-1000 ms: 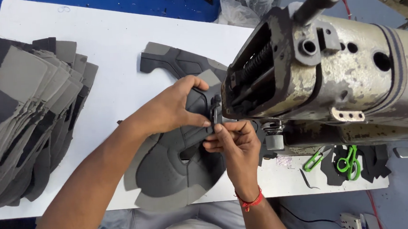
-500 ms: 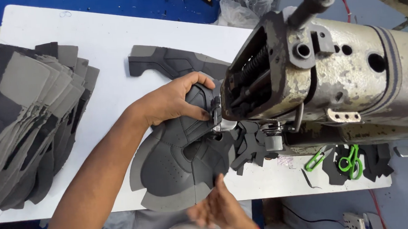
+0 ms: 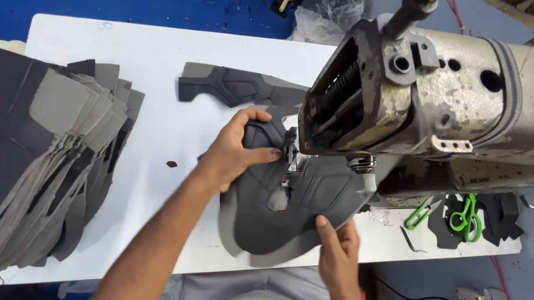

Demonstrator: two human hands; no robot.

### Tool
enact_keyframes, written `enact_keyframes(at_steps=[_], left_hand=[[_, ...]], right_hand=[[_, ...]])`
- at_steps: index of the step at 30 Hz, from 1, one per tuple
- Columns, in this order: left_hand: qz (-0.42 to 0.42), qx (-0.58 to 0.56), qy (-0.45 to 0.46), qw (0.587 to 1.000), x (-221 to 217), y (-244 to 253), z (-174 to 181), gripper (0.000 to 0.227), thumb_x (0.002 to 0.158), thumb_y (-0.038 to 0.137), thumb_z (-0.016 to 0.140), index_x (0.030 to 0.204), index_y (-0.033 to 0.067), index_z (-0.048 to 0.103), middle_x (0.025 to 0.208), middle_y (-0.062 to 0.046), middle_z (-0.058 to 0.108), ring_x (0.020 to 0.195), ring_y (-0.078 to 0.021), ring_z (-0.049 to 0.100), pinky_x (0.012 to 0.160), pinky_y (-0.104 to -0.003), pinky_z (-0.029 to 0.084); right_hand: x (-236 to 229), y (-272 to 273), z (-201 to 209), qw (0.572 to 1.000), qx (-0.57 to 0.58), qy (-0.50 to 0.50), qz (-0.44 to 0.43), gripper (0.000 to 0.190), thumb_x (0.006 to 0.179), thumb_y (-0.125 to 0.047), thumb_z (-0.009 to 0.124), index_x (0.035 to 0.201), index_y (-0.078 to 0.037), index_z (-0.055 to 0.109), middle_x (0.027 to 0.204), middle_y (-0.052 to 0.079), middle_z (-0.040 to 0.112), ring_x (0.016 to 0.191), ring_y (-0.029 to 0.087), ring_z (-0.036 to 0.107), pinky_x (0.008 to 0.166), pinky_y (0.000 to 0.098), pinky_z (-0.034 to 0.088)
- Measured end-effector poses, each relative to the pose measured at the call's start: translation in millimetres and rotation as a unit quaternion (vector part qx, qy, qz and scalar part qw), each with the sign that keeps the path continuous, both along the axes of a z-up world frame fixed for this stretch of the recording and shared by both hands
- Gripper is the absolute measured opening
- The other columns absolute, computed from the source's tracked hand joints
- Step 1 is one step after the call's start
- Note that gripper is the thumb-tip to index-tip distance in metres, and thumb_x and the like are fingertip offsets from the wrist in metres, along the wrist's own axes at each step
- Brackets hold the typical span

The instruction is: The person uses a sewing machine to stitch gray and black shoe parts. They guide the material under the needle, cut the thread with scissors, and place the finished pieces on a pile.

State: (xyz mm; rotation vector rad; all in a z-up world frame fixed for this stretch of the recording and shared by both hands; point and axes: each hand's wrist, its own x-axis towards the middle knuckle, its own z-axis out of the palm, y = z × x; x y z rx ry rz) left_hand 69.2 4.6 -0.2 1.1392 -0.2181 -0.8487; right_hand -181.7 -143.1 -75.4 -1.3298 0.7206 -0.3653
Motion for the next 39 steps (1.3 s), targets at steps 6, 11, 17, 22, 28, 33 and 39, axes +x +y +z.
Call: enact_keyframes(at_steps=[6, 11, 17, 22, 28, 33, 39], left_hand=[[0.201, -0.041, -0.043, 0.978, -47.5, -10.0, -14.8, 0.062, 0.077, -0.002, 0.082, 0.129, 0.0032, 0.049, 0.111, -0.009, 0.064, 0.099, -0.0125, 0.066, 0.085, -0.028, 0.06], [0.253, 0.034, -0.102, 0.962, -70.2, -12.1, 5.8, 0.056, 0.085, 0.004, 0.079, 0.13, 0.0028, 0.046, 0.108, -0.011, 0.066, 0.094, -0.0127, 0.068, 0.081, -0.026, 0.059], [0.258, 0.059, -0.121, 0.957, -68.0, -14.3, 5.4, 0.056, 0.086, 0.007, 0.079, 0.131, 0.0021, 0.045, 0.107, -0.012, 0.066, 0.091, -0.0122, 0.07, 0.079, -0.025, 0.061], [0.257, 0.036, -0.094, 0.961, -68.4, -15.4, 7.6, 0.057, 0.086, 0.009, 0.078, 0.131, 0.0027, 0.044, 0.107, -0.013, 0.066, 0.088, -0.0125, 0.07, 0.075, -0.024, 0.061], [0.262, 0.063, -0.109, 0.957, -71.5, -16.1, 7.7, 0.057, 0.087, 0.01, 0.079, 0.131, 0.0029, 0.044, 0.108, -0.012, 0.066, 0.091, -0.0128, 0.069, 0.078, -0.025, 0.06], [0.271, 0.047, -0.142, 0.951, -69.8, -16.3, -3.0, 0.056, 0.086, 0.009, 0.079, 0.131, 0.0026, 0.046, 0.112, -0.011, 0.063, 0.097, -0.0131, 0.067, 0.083, -0.026, 0.059], [0.202, 0.023, -0.221, 0.954, -50.4, -9.7, -5.6, 0.053, 0.09, 0.005, 0.078, 0.131, 0.0015, 0.046, 0.12, -0.011, 0.056, 0.108, -0.013, 0.062, 0.092, -0.027, 0.057]], right_hand=[[34.7, -1.0, 77.3, 0.997, -0.05, -0.049, 0.025, 0.045, 0.091, -0.006, 0.07, 0.132, 0.0, 0.054, 0.114, 0.007, 0.071, 0.101, 0.011, 0.065, 0.088, 0.0223, 0.05], [34.5, -5.7, 84.6, 0.998, -0.051, -0.035, 0.016, 0.046, 0.092, -0.007, 0.071, 0.134, 0.002, 0.054, 0.115, 0.01, 0.071, 0.103, 0.015, 0.066, 0.09, 0.0259, 0.051], [30.4, -1.7, 85.9, 0.998, -0.047, -0.024, 0.022, 0.053, 0.089, -0.006, 0.072, 0.137, 0.001, 0.051, 0.118, 0.01, 0.07, 0.106, 0.016, 0.066, 0.092, 0.0279, 0.051], [26.0, -1.0, 83.6, 0.999, -0.033, -0.032, 0.025, 0.053, 0.089, -0.005, 0.072, 0.137, 0.002, 0.051, 0.119, 0.011, 0.07, 0.106, 0.017, 0.066, 0.093, 0.0293, 0.051], [24.4, -6.0, 76.5, 0.999, -0.029, -0.032, 0.026, 0.049, 0.09, -0.005, 0.07, 0.136, 0.002, 0.053, 0.12, 0.012, 0.07, 0.107, 0.017, 0.066, 0.094, 0.029, 0.051], [25.5, -10.9, 66.3, 0.998, 0.038, -0.054, 0.017, 0.042, 0.094, -0.005, 0.066, 0.133, 0.003, 0.055, 0.116, 0.012, 0.072, 0.103, 0.017, 0.067, 0.089, 0.0302, 0.053], [5.7, -21.1, 41.1, 0.996, 0.013, -0.004, 0.087, 0.033, 0.095, -0.004, 0.066, 0.127, 0.003, 0.062, 0.106, 0.011, 0.074, 0.094, 0.014, 0.066, 0.083, 0.0278, 0.052]])
